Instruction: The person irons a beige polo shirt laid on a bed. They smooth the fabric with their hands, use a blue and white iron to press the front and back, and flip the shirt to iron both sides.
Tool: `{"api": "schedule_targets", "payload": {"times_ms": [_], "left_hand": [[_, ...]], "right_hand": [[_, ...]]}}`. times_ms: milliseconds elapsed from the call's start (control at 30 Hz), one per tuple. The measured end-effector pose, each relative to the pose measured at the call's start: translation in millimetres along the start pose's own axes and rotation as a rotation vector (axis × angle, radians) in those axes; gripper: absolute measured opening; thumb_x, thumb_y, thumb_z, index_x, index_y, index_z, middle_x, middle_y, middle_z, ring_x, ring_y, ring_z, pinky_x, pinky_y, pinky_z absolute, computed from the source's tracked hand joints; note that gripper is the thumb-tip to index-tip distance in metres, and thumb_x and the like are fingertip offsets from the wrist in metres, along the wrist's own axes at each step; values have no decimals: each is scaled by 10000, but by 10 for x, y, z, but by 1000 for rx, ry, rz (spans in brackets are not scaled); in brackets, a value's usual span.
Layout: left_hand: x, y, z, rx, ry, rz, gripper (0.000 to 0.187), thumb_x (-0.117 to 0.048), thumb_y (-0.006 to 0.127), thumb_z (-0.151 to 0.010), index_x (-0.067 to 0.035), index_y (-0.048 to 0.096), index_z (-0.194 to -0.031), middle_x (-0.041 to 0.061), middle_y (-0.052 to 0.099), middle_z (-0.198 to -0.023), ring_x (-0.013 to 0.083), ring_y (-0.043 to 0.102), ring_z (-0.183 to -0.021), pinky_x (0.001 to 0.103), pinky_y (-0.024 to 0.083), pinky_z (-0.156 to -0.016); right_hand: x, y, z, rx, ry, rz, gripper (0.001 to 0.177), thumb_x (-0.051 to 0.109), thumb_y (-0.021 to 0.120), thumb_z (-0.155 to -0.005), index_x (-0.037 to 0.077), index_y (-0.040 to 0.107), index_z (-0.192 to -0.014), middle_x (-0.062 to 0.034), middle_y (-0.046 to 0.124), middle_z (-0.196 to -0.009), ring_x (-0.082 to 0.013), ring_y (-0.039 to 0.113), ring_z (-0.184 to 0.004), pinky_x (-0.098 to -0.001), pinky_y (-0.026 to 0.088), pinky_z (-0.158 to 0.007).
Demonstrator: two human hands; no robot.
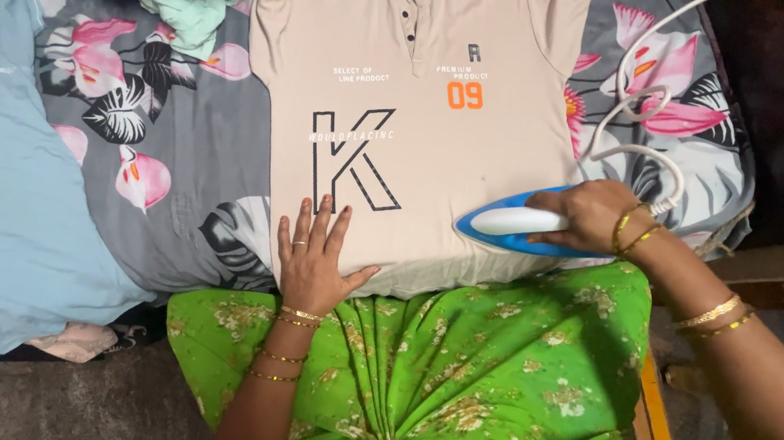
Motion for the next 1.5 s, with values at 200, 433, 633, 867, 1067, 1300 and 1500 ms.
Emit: {"api": "schedule_targets", "payload": {"times_ms": [200, 433, 633, 867, 1067, 1300, 1500], "left_hand": [[11, 42, 28, -17, 5, -2, 1022, -759, 705, -742, -160, 480, -1538, 139, 348, -1648, 356, 255, -1537, 613, 125, -1231], [67, 16, 59, -23, -8, -8, 1048, -717, 788, -667, -195, 489, -1526, 103, 352, -1646, 338, 268, -1528, 591, 157, -1237], [132, 30, 94, -6, -34, -1, 1099, -675, 848, -606, -176, 489, -1517, 123, 333, -1646, 362, 266, -1523, 570, 178, -1235], [152, 43, 90, 26, -65, 1, 1173, -659, 872, -581, -131, 446, -1538, 119, 316, -1653, 346, 252, -1531, 548, 183, -1242], [160, 45, 79, 52, -96, 26, 1247, -691, 856, -573, -66, 408, -1555, 112, 298, -1669, 331, 212, -1552, 545, 168, -1253], [363, 15, 93, 111, -177, -4, 1281, -820, 793, -518, -157, 411, -1545, 148, 211, -1672, 409, 75, -1538, 678, 42, -1199], [731, -219, 247, 6, -262, 51, 1188, -865, 740, -581, -256, 436, -1555, 162, 190, -1693, 469, 39, -1554, 683, 38, -1208]], "right_hand": [[345, 18, -116, -120, -92, -55, 535, 615, 741, -762, 283, 728, -1181, -96, 761, -837, -333, 728, -735, -455, 574, -660], [685, -23, -287, -235, -40, -101, 537, 592, 757, -773, 254, 726, -1189, -112, 758, -800, -347, 728, -740, -481, 565, -647], [428, -114, -432, -418, 423, -279, 472, 545, 767, -822, 232, 732, -1174, -134, 753, -851, -365, 727, -793, -489, 579, -685], [697, -81, -633, -123, 86, -121, 496, 536, 755, -800, 285, 697, -1223, -125, 757, -841, -359, 734, -777, -486, 584, -693], [982, -19, -521, -26, -106, -67, 490, 516, 756, -784, 315, 689, -1227, -100, 760, -823, -346, 732, -747, -480, 580, -675], [1329, -40, -503, -141, -130, -94, 481, 529, 754, -804, 286, 701, -1216, -98, 758, -836, -330, 734, -753, -470, 577, -659], [1686, -91, -727, -55, -154, -121, 512, 548, 756, -794, 283, 689, -1228, -92, 764, -874, -326, 734, -789, -466, 581, -679]]}}
Point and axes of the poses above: each hand's wrist, its own z-axis away from the middle knuckle, its own y-axis out of the palm, x = y × z, the point moved 7 cm from there along -z, towards the middle knuckle
